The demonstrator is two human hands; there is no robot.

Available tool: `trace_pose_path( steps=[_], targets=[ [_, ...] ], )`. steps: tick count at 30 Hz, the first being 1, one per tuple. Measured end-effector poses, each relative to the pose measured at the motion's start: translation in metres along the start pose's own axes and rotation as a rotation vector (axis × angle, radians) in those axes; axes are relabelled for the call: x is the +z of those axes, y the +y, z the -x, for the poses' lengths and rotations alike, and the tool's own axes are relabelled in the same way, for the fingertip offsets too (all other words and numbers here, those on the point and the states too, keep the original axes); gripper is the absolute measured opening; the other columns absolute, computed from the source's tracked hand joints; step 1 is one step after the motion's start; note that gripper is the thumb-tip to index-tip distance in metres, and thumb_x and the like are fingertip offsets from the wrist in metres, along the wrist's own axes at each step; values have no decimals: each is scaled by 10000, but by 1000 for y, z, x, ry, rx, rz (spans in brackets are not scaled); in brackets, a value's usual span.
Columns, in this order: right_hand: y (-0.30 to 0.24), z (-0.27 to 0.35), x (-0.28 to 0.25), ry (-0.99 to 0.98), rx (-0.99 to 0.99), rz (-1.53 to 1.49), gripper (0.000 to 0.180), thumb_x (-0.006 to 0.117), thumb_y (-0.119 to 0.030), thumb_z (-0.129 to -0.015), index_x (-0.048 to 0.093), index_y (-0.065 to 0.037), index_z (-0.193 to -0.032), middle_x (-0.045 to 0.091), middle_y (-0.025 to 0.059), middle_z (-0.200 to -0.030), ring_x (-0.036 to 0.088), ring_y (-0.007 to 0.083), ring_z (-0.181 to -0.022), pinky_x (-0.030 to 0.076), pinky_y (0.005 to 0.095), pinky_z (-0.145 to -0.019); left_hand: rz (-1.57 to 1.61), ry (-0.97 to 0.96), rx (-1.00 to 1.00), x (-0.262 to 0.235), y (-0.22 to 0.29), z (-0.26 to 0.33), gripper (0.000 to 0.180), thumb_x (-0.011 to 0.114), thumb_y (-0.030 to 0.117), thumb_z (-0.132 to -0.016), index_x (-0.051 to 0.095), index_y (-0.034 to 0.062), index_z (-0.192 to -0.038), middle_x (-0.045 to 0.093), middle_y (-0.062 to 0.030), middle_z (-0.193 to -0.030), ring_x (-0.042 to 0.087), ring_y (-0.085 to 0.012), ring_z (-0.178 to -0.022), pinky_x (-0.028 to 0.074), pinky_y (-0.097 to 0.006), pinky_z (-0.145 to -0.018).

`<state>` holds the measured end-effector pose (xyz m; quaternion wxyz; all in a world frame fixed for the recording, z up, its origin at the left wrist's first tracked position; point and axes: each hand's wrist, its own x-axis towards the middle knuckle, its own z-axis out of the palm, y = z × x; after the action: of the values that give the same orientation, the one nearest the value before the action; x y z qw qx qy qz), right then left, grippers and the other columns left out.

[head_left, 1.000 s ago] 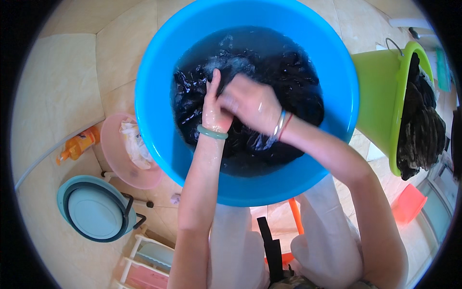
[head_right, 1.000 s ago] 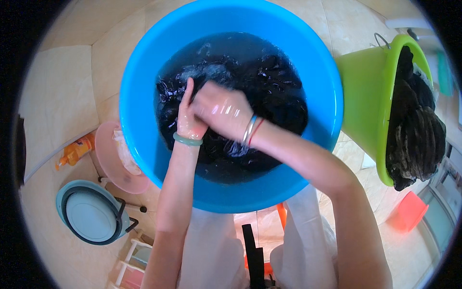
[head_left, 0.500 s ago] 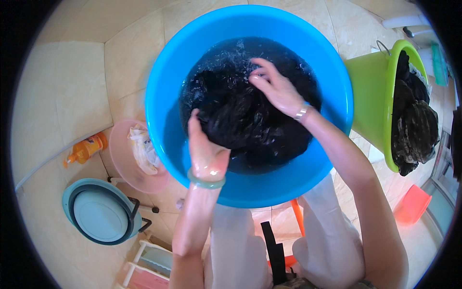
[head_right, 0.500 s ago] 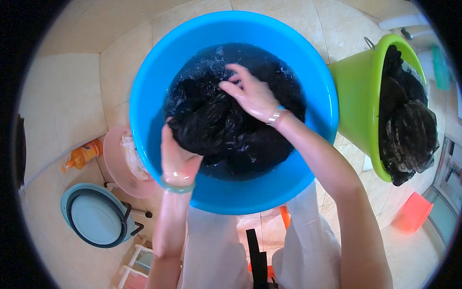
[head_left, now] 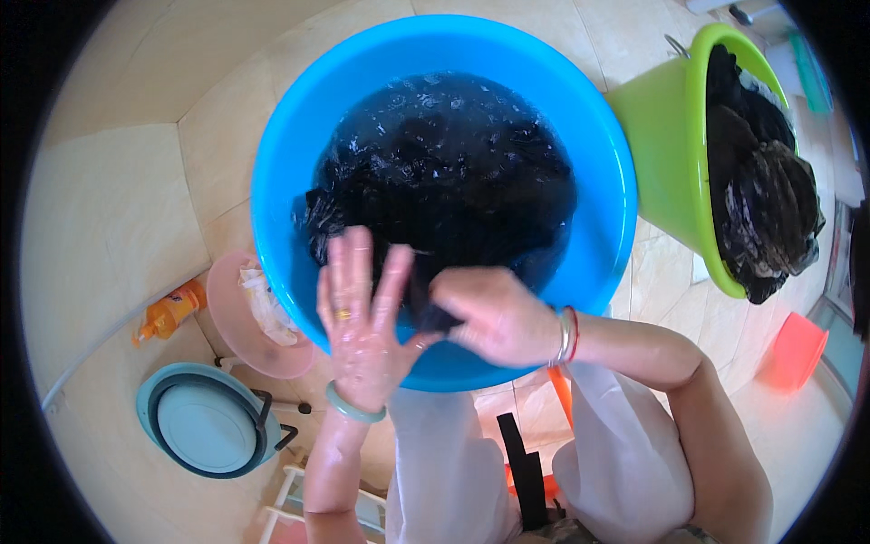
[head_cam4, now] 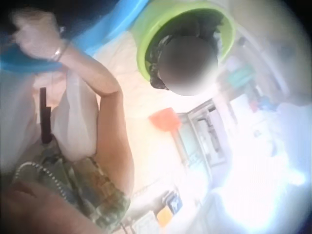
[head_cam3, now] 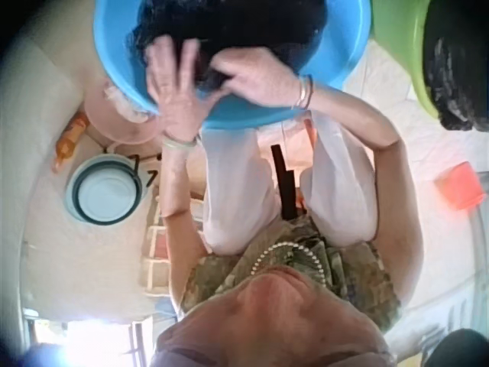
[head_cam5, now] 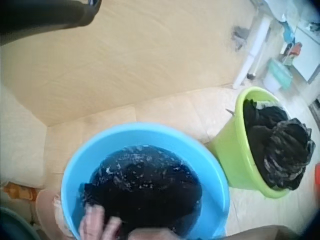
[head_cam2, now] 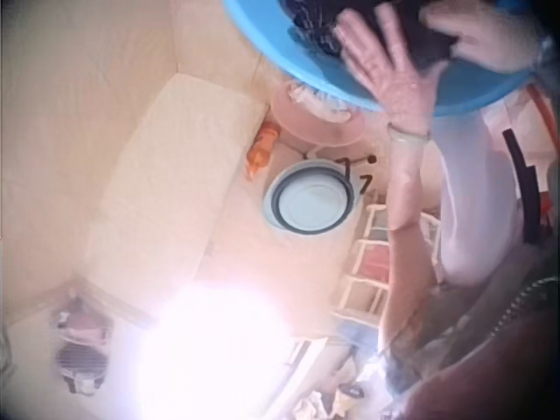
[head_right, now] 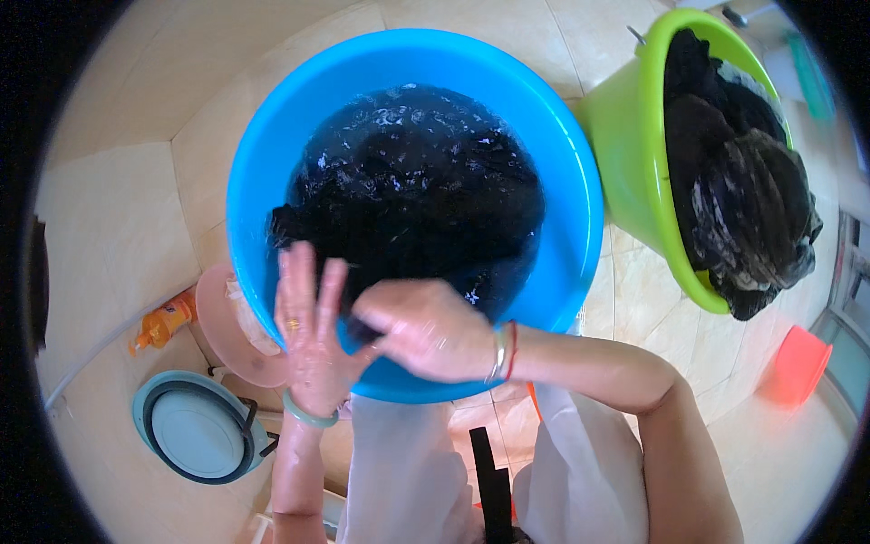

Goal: The person washes dark clothes by hand in a blue basin filled with soapy water. They repeatedly submerge, agitate, and squeeze the garments to clean them, then transfer the wet items into a green bucket.

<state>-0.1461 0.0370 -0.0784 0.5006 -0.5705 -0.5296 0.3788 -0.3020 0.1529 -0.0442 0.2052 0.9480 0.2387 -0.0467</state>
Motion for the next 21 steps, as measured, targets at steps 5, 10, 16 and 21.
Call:
trace_pose_path(
  steps=[5, 10, 16, 21],
  targets=[
    [-47, -10, -32, -17, -56, -151, 320, 735, -139, -742, 542, 1, -955, 544, 167, -946, 539, 336, -825, 425, 397, -689, 347, 78, 234, -9, -17, -9, 177, 704, 66, -716, 629, 37, -875, 673, -103, -814, 677, -310, -831, 457, -445, -951],
    [15, 18, -14, -124, -29, 503, 654, 817, -303, -689, 547, -42, -1225, 418, 141, -1432, 395, 345, -1335, 283, 478, -1094, 237, 113, 143, -23, 5, 5, 303, 747, 81, -683, 618, -35, -932, 608, -183, -742, 588, -375, -627, 458, -419, -565],
    [30, 28, -13, 124, 81, 127, 787, 804, -245, -714, 404, -83, -1372, 455, 126, -1428, 368, 332, -1372, 248, 515, -1127, 450, 435, 10, -47, 1, 79, 488, 697, 69, -757, 539, -66, -1199, 615, -206, -1098, 602, -326, -997, 488, -403, -857],
    [69, 30, 6, 99, 247, 295, 667, 733, -208, -760, 451, -89, -1352, 498, 133, -1394, 388, 312, -1364, 223, 522, -1135, 825, 677, -163, -68, 28, 42, 581, 595, 293, -930, 402, 12, -1401, 447, -188, -1418, 497, -354, -1262, 408, -458, -1064]
  ],
)
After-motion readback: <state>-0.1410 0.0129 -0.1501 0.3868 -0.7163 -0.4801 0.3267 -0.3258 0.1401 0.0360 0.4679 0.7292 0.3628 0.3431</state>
